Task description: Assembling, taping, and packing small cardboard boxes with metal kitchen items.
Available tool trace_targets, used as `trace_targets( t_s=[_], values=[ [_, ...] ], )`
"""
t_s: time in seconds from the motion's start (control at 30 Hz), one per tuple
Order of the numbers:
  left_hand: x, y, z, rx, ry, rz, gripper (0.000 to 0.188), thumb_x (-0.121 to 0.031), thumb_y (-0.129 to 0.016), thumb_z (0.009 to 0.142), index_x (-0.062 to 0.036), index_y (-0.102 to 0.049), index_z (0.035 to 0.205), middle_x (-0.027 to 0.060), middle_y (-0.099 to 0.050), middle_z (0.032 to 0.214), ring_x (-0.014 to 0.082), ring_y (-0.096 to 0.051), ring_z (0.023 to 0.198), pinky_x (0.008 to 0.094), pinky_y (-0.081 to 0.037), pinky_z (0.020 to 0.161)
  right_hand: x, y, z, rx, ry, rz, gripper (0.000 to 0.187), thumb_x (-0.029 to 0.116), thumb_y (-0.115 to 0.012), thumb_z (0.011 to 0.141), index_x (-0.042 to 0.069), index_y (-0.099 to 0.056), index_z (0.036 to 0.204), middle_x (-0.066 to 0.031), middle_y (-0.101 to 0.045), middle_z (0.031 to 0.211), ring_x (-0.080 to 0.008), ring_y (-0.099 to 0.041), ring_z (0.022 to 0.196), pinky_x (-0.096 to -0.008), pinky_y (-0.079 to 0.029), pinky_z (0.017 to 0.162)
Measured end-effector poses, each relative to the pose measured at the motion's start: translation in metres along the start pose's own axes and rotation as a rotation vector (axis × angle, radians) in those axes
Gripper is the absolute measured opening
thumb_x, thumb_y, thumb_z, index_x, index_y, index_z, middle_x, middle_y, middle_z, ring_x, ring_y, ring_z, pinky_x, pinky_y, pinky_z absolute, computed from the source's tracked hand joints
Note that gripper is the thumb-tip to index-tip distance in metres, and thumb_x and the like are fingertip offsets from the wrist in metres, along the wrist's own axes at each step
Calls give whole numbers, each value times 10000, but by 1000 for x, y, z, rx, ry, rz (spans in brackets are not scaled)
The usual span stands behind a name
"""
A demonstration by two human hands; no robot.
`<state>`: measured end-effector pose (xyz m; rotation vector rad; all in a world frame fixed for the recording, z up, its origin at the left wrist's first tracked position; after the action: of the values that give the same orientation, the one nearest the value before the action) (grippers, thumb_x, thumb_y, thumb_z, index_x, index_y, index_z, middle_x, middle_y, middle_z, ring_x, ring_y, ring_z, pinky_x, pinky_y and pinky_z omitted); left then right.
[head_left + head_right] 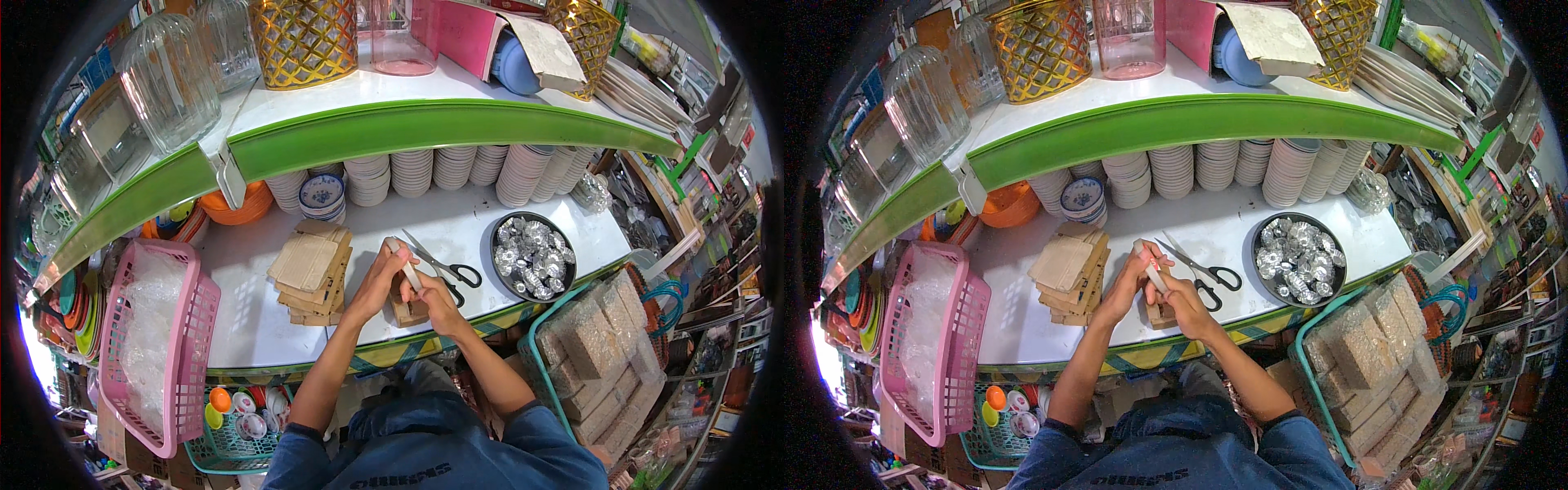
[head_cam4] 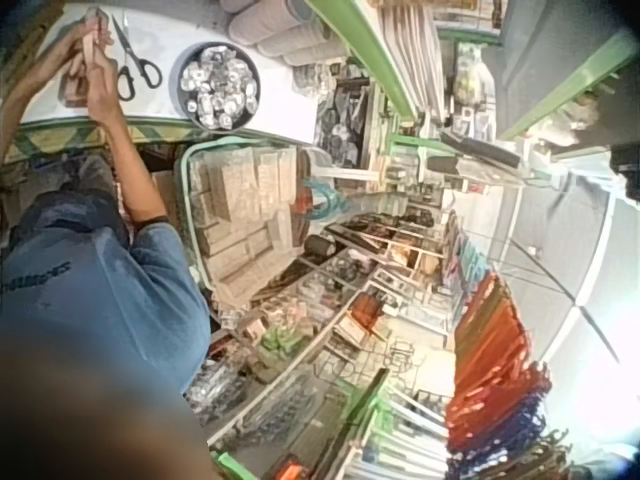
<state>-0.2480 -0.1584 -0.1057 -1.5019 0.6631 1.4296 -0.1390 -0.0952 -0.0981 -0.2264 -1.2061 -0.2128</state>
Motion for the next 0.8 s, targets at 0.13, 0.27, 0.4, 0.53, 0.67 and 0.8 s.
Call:
trace_targets(
  t_s=[0.13, 0.27, 0.4, 0.53, 0.67, 0.8],
  values=[
    [-4, 0, -1, -27, -6, 76, 456, -478, -424, 989, -34, -459, 1083, 127, -553, 1035, 146, -553, 775, 288, -435, 810, -4, 4, -1, 40, -118, -42, 247, 202, -352, 831, 35, -532, 858, -28, -513, 805, -127, -454, 767, -282, -376, 731],
    [1, 2, 0, -10, 11, 58, 475, -496, -418, 983, -36, -468, 1087, 132, -545, 1042, 194, -499, 1046, 333, -349, 975, 5, -1, 0, 5, -97, 38, 261, 247, -382, 829, 37, -537, 844, -25, -515, 787, -125, -453, 750, -283, -377, 723],
    [2, 3, 0, -6, -10, 59, 469, -494, -418, 985, -39, -468, 1086, 134, -543, 1053, 181, -507, 1017, 330, -363, 954, 3, 0, 0, -12, -115, -50, 280, 281, -403, 828, 40, -544, 845, -24, -516, 785, -123, -453, 745, -282, -377, 719],
    [5, 4, 1, -19, -8, 58, 467, -489, -426, 985, -34, -471, 1081, 123, -554, 1038, 168, -526, 964, 314, -387, 911, -2, 1, -1, -3, -99, -55, 284, 285, -405, 830, 41, -549, 854, -16, -519, 795, -115, -453, 750, -268, -371, 712],
    [-3, 0, 0, -54, 7, 50, 457, -492, -431, 989, -40, -473, 1044, 74, -567, 936, 121, -531, 822, 273, -422, 784, -1, 4, 0, 60, -88, 0, 278, 242, -433, 803, 37, -566, 937, -12, -529, 826, -109, -449, 766, -251, -364, 701],
    [-11, -6, -1, 36, 154, 7, 445, -504, -432, 991, -61, -479, 997, 29, -546, 846, 101, -503, 747, 258, -416, 716, -1, 12, -2, 15, 5, 180, 309, 127, -503, 829, -8, -561, 1101, -31, -580, 909, -137, -528, 791, -266, -438, 745]
  ],
)
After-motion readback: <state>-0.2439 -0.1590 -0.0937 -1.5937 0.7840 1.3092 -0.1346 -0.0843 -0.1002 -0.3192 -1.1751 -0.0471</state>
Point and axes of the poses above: each hand's wrist, its own z-axis towards the middle knuckle, its own y-axis out of the back of the hand, x = y × z, the point moved 4 cm from there along z, towards the middle knuckle
